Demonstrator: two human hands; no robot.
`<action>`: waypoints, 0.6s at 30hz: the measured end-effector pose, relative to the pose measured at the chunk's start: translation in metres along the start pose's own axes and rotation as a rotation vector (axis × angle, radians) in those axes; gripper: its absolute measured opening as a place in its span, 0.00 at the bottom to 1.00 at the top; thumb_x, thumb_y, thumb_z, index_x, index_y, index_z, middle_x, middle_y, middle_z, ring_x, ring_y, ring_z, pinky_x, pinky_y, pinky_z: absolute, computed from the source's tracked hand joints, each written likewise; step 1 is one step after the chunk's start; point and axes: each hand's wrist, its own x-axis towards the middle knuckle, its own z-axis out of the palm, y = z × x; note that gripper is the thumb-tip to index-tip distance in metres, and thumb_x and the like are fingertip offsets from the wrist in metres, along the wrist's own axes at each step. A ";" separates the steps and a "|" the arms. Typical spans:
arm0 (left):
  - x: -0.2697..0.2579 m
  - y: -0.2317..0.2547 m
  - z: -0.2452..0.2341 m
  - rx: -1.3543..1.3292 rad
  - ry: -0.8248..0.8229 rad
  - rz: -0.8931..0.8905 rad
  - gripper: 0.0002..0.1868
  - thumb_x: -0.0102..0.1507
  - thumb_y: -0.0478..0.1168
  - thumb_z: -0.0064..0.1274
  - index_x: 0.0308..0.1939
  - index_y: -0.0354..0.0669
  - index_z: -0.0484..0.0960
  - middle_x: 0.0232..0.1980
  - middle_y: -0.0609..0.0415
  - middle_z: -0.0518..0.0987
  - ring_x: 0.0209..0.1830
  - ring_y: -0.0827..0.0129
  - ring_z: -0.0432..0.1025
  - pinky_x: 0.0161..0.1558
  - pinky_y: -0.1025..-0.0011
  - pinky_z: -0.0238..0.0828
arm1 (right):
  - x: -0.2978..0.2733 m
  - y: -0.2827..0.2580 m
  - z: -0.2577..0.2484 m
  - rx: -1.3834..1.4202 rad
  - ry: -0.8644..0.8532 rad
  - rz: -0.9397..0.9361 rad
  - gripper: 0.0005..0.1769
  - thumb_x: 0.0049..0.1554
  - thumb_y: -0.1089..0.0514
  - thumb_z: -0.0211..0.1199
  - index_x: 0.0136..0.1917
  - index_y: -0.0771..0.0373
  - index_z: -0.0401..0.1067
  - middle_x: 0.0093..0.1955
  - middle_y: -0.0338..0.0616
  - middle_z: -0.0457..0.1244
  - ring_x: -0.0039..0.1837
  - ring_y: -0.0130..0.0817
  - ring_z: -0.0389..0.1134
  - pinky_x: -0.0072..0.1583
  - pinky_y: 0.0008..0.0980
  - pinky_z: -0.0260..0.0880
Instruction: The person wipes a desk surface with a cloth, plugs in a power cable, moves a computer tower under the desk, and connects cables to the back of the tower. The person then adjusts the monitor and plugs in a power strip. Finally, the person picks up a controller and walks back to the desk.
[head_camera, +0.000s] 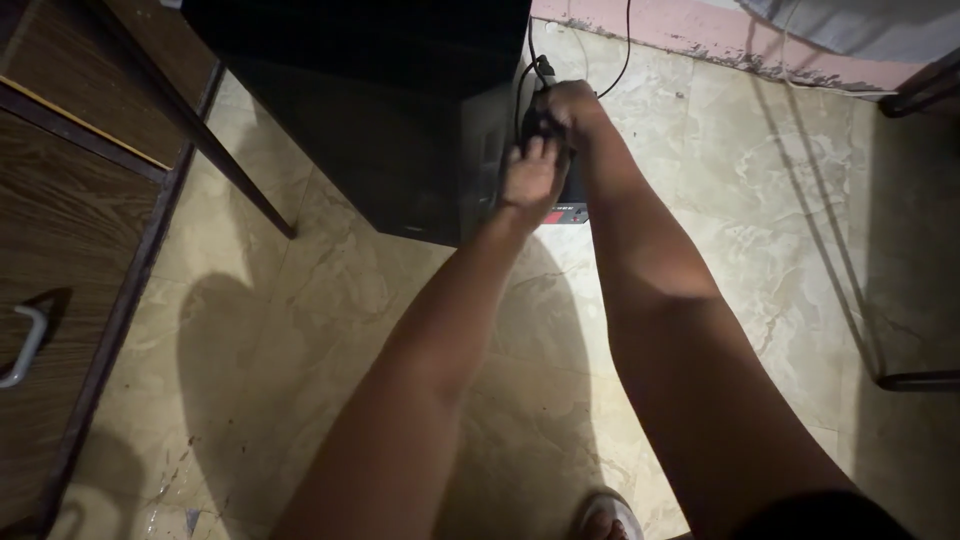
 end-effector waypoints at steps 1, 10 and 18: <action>-0.009 0.010 -0.012 -0.079 -0.056 -0.080 0.26 0.67 0.38 0.44 0.71 0.45 0.71 0.61 0.41 0.74 0.53 0.48 0.71 0.50 0.52 0.75 | 0.012 0.003 -0.011 -0.096 -0.017 -0.032 0.08 0.59 0.60 0.64 0.50 0.67 0.77 0.40 0.42 0.68 0.37 0.34 0.68 0.38 0.38 0.69; -0.021 0.046 -0.044 0.090 -0.414 0.186 0.22 0.66 0.40 0.46 0.64 0.64 0.74 0.74 0.55 0.64 0.72 0.49 0.61 0.61 0.50 0.69 | 0.018 0.016 -0.029 0.853 0.162 -0.387 0.33 0.61 0.69 0.60 0.78 0.58 0.61 0.61 0.44 0.68 0.46 0.32 0.67 0.50 0.32 0.73; 0.015 -0.001 0.039 0.103 -0.481 -0.143 0.23 0.68 0.44 0.44 0.69 0.61 0.68 0.76 0.53 0.61 0.73 0.47 0.57 0.67 0.42 0.56 | -0.033 0.004 -0.006 0.727 0.195 -0.480 0.36 0.58 0.74 0.58 0.77 0.58 0.60 0.56 0.51 0.66 0.44 0.30 0.66 0.46 0.27 0.71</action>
